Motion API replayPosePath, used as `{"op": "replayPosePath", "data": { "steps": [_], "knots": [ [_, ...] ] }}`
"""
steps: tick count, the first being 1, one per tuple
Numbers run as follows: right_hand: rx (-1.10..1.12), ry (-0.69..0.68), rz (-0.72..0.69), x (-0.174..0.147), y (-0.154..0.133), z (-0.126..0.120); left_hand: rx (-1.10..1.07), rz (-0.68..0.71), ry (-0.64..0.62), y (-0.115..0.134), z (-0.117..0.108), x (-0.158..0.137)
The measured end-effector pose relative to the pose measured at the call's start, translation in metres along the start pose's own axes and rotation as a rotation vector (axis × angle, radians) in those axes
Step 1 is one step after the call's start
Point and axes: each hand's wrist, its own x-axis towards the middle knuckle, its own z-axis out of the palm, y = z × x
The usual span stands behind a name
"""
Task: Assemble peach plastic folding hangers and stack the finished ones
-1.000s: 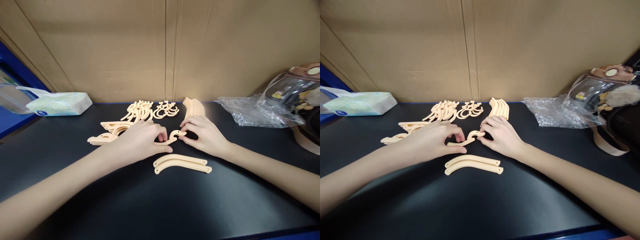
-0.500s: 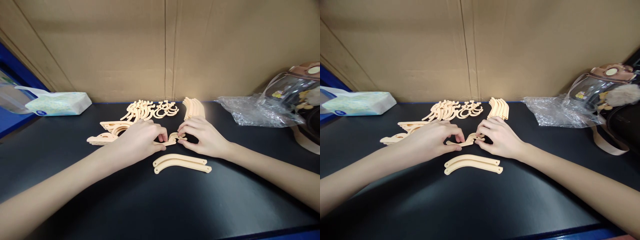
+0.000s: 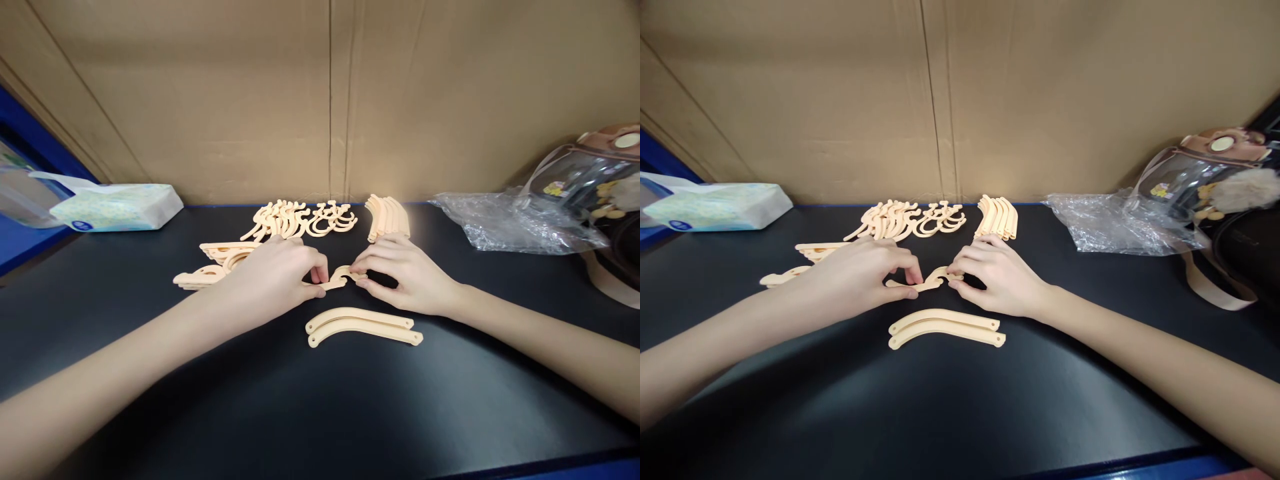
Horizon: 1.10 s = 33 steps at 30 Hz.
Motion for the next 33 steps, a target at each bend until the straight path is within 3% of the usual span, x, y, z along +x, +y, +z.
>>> {"op": "replayPosePath", "data": {
  "steps": [21, 29, 33],
  "knots": [
    [0.041, -0.017, -0.031, 0.002, -0.001, -0.001, -0.050, 0.010, 0.041, -0.007, -0.002, 0.000],
    [0.042, 0.032, -0.019, 0.001, 0.000, 0.000, 0.156, -0.196, 0.129, -0.016, -0.030, 0.043],
    [0.023, 0.026, -0.018, 0.001, 0.000, -0.001, 0.293, -0.140, 0.150, -0.033, -0.033, 0.073]
  ]
}}
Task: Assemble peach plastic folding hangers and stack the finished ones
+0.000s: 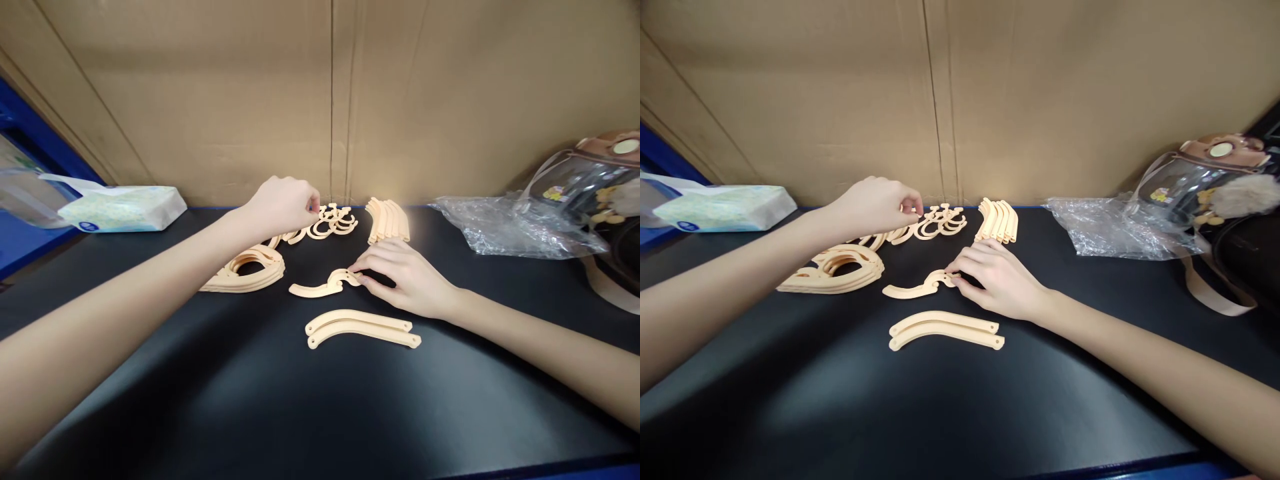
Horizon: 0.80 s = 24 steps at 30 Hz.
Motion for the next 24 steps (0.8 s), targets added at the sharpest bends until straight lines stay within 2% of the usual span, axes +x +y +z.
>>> {"op": "replayPosePath", "data": {
  "steps": [4, 10, 17, 24],
  "knots": [
    [-0.006, -0.002, 0.000, 0.000, 0.000, -0.001, 0.079, 0.152, 0.012, -0.010, 0.014, 0.021],
    [-0.011, -0.022, 0.006, 0.001, -0.001, -0.002, 0.069, 0.362, -0.024, -0.009, 0.027, 0.032],
    [-0.007, -0.018, 0.007, 0.001, -0.001, -0.003, 0.084, 0.402, 0.027, -0.004, 0.030, 0.033],
    [-0.026, -0.022, 0.013, 0.000, 0.000, -0.002, 0.099, 0.374, 0.131, -0.001, 0.020, 0.021]
  ]
}}
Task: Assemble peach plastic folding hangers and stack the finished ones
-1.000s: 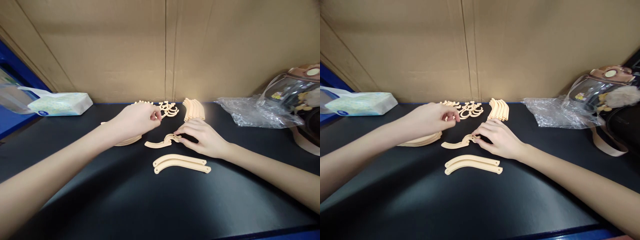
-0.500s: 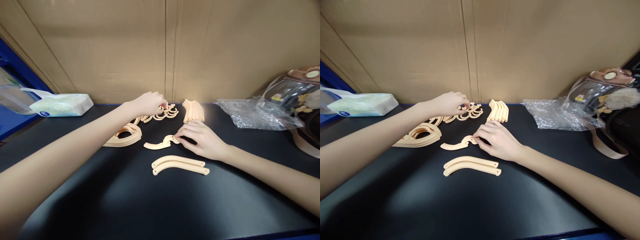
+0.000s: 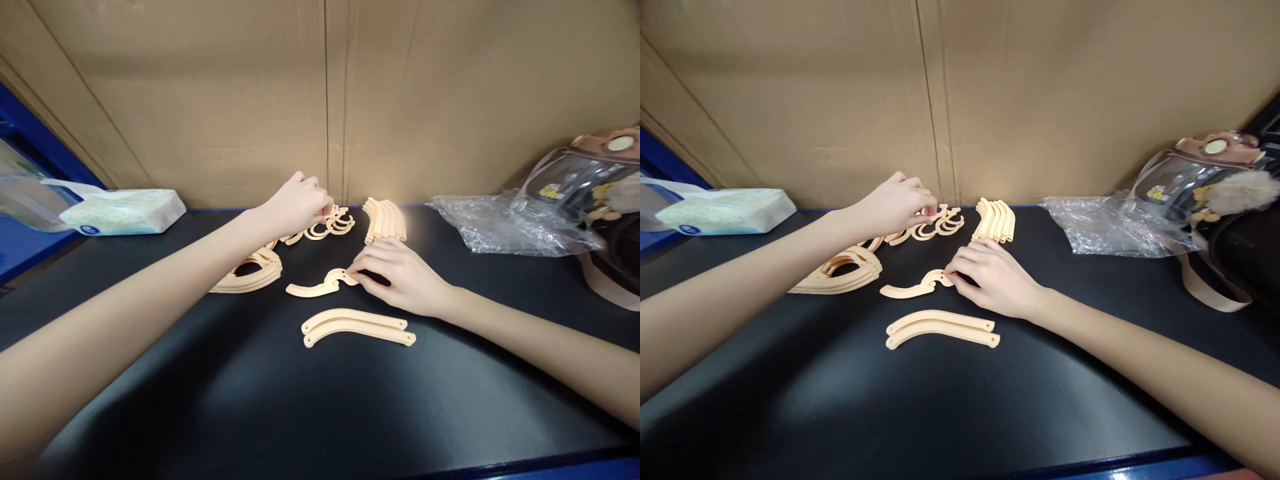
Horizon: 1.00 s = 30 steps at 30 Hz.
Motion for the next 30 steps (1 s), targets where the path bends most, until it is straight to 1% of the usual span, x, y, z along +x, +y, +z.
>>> {"op": "replayPosePath", "data": {
  "steps": [4, 10, 12, 14, 17, 21, 23, 26, 30],
  "knots": [
    [-0.017, 0.046, 0.028, -0.001, 0.001, 0.001, 0.020, 0.024, 0.084, 0.015, -0.013, -0.011],
    [0.032, 0.215, 0.251, -0.002, 0.004, 0.003, 0.125, 0.143, 0.206, 0.052, -0.027, -0.046],
    [0.076, 0.245, 0.294, -0.002, 0.004, 0.003, 0.159, 0.180, 0.219, 0.061, -0.028, -0.061],
    [0.131, 0.258, 0.305, -0.003, 0.004, 0.003, 0.153, 0.209, 0.245, 0.068, -0.027, -0.075],
    [0.178, 0.248, 0.264, -0.004, 0.003, 0.003, 0.129, 0.265, 0.258, 0.072, -0.024, -0.090],
    [0.068, 0.170, 0.132, -0.003, 0.000, 0.002, 0.123, 0.328, 0.298, 0.071, -0.020, -0.099],
    [0.017, 0.135, 0.080, -0.003, -0.001, 0.002, 0.125, 0.340, 0.291, 0.070, -0.019, -0.101],
    [-0.026, 0.132, 0.042, -0.003, 0.000, 0.002, 0.154, 0.361, 0.298, 0.070, -0.020, -0.104],
    [-0.071, 0.134, 0.002, -0.005, 0.002, 0.003, 0.126, 0.396, 0.354, 0.075, -0.023, -0.106]
  ]
}}
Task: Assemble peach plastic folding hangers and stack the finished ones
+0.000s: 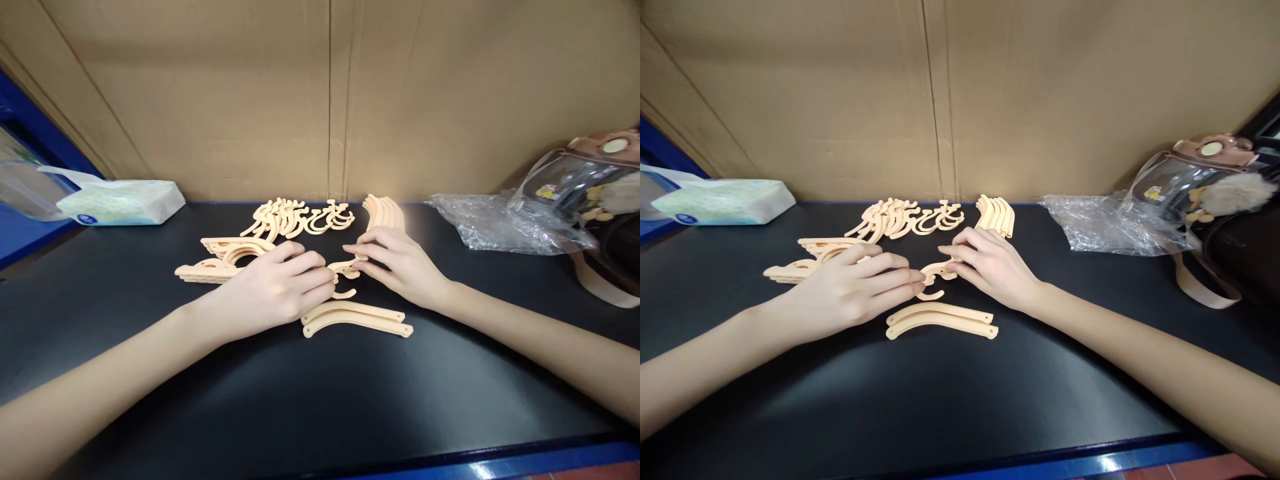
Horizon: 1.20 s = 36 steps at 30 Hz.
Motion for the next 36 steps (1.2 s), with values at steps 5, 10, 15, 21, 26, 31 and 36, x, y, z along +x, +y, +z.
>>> {"op": "replayPosePath", "data": {
  "steps": [5, 10, 15, 21, 26, 31, 36],
  "knots": [
    [-0.043, -0.062, 0.006, 0.001, -0.001, -0.001, 0.038, -0.032, -0.056, -0.001, -0.001, -0.001],
    [-0.077, -0.017, 0.028, 0.002, -0.004, -0.002, 0.095, -0.148, -0.101, -0.003, 0.004, -0.003],
    [-0.023, 0.014, 0.068, 0.002, -0.013, -0.003, 0.087, -0.213, -0.088, -0.001, 0.004, -0.001],
    [0.239, 0.023, 0.193, 0.006, -0.019, -0.006, 0.019, -0.274, -0.026, 0.002, 0.002, 0.000],
    [0.620, -0.083, 0.412, 0.010, -0.017, -0.008, -0.054, -0.308, -0.015, 0.003, 0.004, 0.000],
    [0.864, -0.150, 0.548, 0.012, -0.016, -0.007, -0.134, -0.333, -0.011, 0.005, 0.004, 0.000],
    [0.973, -0.086, 0.620, 0.012, -0.013, -0.005, -0.250, -0.424, 0.060, 0.004, -0.003, 0.004]
  ]
}}
